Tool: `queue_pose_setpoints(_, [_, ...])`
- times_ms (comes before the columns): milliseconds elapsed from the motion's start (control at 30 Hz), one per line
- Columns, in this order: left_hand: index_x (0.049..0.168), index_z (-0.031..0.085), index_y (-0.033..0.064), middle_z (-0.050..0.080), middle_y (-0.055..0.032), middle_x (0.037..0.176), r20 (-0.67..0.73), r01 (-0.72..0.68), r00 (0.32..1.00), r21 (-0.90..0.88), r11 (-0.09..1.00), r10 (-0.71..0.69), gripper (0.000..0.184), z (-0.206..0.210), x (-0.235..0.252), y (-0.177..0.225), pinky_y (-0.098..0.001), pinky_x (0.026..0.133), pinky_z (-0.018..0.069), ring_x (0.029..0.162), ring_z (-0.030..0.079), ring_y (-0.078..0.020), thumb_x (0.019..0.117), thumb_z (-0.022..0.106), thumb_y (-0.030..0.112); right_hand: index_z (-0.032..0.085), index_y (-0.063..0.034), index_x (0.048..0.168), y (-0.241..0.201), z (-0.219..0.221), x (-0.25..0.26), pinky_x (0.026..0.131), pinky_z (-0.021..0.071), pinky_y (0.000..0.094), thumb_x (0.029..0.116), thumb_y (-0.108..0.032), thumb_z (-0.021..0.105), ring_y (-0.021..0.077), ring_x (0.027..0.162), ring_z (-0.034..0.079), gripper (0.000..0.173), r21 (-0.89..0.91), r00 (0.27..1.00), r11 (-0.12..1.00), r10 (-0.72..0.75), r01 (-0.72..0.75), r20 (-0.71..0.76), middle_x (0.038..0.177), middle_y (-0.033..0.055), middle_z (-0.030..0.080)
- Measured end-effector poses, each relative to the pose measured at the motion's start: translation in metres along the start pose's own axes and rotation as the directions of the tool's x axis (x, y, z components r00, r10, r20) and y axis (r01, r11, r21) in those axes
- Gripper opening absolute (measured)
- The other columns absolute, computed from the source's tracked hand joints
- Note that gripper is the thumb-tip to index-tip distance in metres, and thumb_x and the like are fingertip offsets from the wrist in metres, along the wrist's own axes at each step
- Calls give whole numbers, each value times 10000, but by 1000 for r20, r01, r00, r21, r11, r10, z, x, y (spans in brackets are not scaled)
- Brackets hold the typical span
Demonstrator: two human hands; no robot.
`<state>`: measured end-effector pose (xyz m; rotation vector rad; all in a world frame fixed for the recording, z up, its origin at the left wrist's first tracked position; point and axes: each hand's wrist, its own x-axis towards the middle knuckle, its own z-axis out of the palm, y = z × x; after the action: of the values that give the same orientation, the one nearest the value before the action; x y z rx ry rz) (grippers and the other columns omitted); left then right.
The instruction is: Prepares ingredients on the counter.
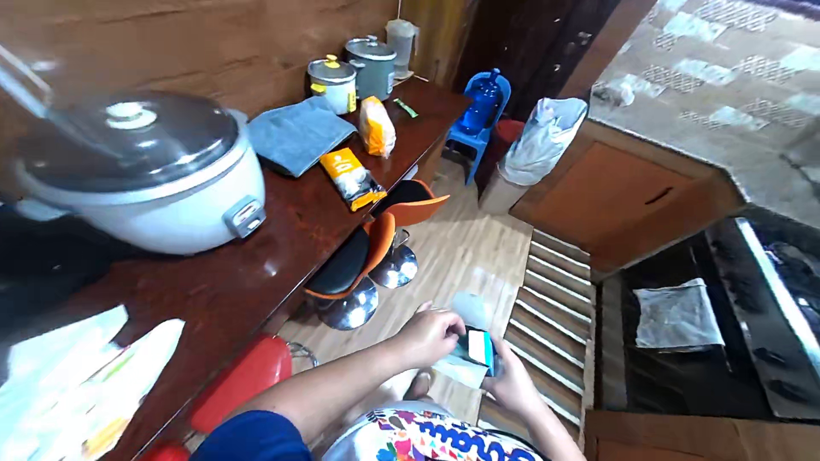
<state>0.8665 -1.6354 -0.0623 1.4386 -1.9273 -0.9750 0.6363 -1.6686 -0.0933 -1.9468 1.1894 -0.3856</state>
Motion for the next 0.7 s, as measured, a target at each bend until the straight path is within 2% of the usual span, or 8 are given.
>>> queue_pose_setpoints(100, [1132,682,3,708,-164,1122,106,53,992,109,993,-65,205,-18,78,-16,-579,1211,239,1176,630,-313,964,624,107,489,34,1460,32,-27,75,1060,495,534,688,-40,868,359,1216,622,863,-114,989,983,-148,145,-18,1309,244,630])
queue_pose_setpoints(167, [1140,684,-15,685,-191,1152,100,131,986,31,991,-134,232,-37,121,-28,-520,1126,374,1158,624,-317,965,651,134,519,22,1444,37,-51,130,1066,468,583,705,-57,854,396,1221,611,815,-196,970,950,-241,241,26,1297,237,641])
queue_pose_setpoints(233, [1141,675,-48,672,-210,1151,41,206,979,-143,968,-202,229,-66,156,-37,-456,988,499,1086,646,-288,956,656,86,554,16,1422,37,-74,184,1045,454,636,696,-63,854,451,1203,607,789,-247,932,900,-359,359,47,1279,252,651])
queue_pose_setpoints(333, [1127,641,-64,672,-167,1060,-199,237,923,-382,893,-330,196,-110,197,-54,-365,867,535,931,645,-188,971,612,50,582,6,1390,30,-98,266,1020,464,651,692,-80,853,456,1165,624,754,-273,861,821,-505,502,66,1233,247,668])
queue_pose_setpoints(400, [1092,628,-60,674,-132,991,-470,100,805,-493,864,-361,143,-125,218,-71,-333,831,562,872,661,-146,983,607,30,532,34,1426,18,-107,316,1053,454,625,717,-114,851,439,1203,613,791,-239,867,835,-491,496,82,1273,247,656])
queue_pose_setpoints(467, [1075,614,-36,676,-95,984,-730,-116,643,-392,913,-232,115,-137,242,-94,-301,813,592,864,677,-110,966,618,-1,494,51,1448,6,-111,368,1076,447,609,734,-132,842,433,1235,596,815,-209,876,851,-476,481,79,1310,255,635])
queue_pose_setpoints(600, [1133,680,-23,715,-131,1112,-778,-114,628,-91,989,0,182,-180,282,-133,-372,945,572,1042,691,-179,962,648,31,480,11,1478,-8,-103,459,1094,440,594,741,-143,841,402,1269,581,834,-171,874,858,-468,485,131,1360,231,613])
queue_pose_setpoints(700, [1154,634,-34,718,-98,1097,-938,-230,345,-80,970,5,200,-247,302,-149,-337,895,588,992,696,-134,963,638,22,436,55,1479,-32,-104,512,1114,444,548,737,-121,850,390,1294,569,868,-130,913,910,-371,394,171,1391,263,578])
